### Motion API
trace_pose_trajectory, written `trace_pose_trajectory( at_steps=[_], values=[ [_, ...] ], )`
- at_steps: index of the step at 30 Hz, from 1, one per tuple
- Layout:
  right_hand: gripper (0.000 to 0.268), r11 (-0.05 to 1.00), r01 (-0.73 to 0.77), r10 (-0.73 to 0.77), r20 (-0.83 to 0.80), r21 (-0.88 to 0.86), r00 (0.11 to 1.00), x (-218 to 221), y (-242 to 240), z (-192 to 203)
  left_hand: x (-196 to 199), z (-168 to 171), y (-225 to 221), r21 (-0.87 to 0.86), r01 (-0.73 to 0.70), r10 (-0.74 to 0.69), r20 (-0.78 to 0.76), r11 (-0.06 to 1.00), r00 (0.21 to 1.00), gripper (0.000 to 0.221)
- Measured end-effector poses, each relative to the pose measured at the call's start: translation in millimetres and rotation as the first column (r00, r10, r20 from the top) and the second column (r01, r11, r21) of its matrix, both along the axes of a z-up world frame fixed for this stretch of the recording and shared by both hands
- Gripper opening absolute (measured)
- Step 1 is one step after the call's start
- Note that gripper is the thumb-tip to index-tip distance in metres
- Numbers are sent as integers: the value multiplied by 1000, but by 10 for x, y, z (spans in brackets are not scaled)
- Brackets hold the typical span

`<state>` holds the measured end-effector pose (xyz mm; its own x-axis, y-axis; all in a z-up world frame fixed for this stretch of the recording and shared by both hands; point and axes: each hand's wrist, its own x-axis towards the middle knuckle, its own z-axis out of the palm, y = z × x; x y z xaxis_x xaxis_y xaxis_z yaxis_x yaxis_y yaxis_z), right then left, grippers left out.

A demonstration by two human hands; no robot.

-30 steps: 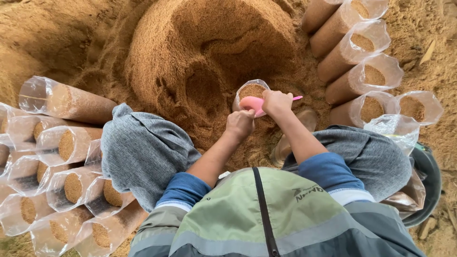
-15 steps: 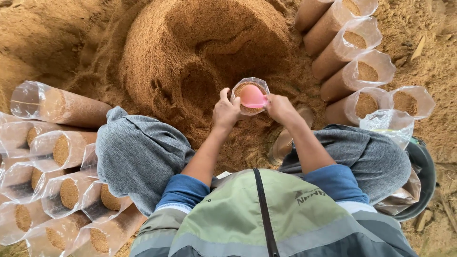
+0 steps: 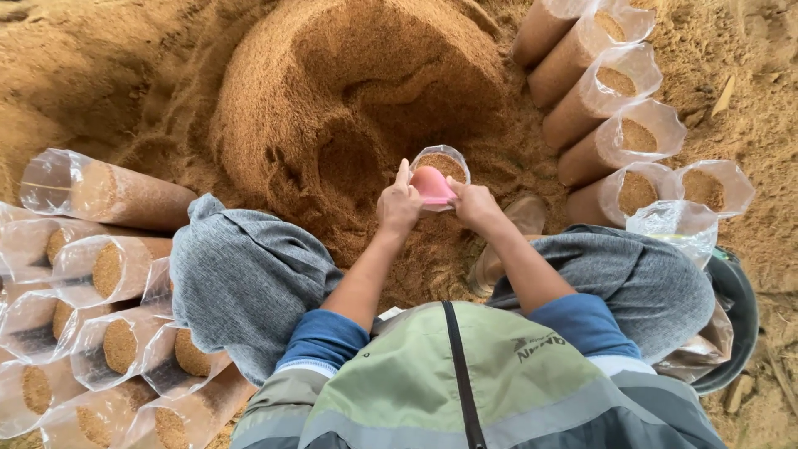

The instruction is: Filling plastic bags with a brown granular substrate using a small hand scoop.

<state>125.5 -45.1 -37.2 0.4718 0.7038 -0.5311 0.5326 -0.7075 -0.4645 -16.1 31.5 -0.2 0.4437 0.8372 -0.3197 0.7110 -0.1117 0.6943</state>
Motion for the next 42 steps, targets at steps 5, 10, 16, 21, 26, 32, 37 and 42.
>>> trace_pose_trajectory(
  at_steps=[5,10,16,21,26,32,37,42],
  values=[
    [47,999,40,-40,-20,-12,999,59,0,-327,14,-252,28,32,21,-19,-37,999,999,58],
    [48,999,46,-46,21,26,999,149,16,-268,23,-363,65,15,49,-48,-70,999,996,61],
    [47,996,92,-92,20,-1,996,250,10,-449,4,-300,82,33,64,-59,-131,997,990,61],
    [45,994,94,-90,56,-60,994,367,-100,-728,-7,-241,62,13,65,-63,-138,998,988,62],
    [44,995,91,-90,38,-46,995,252,-107,-351,-15,-96,30,-13,64,-65,-151,998,986,63],
    [41,994,61,-58,-35,94,998,221,-176,406,-15,-51,76,-15,27,-28,-99,1000,995,61],
    [51,930,191,-180,-63,315,982,432,-84,221,-28,-164,86,25,0,0,-18,1000,1000,60],
    [75,909,313,-306,-68,276,949,312,55,102,32,-358,125,-13,-40,40,-27,999,999,64]
  ],
)
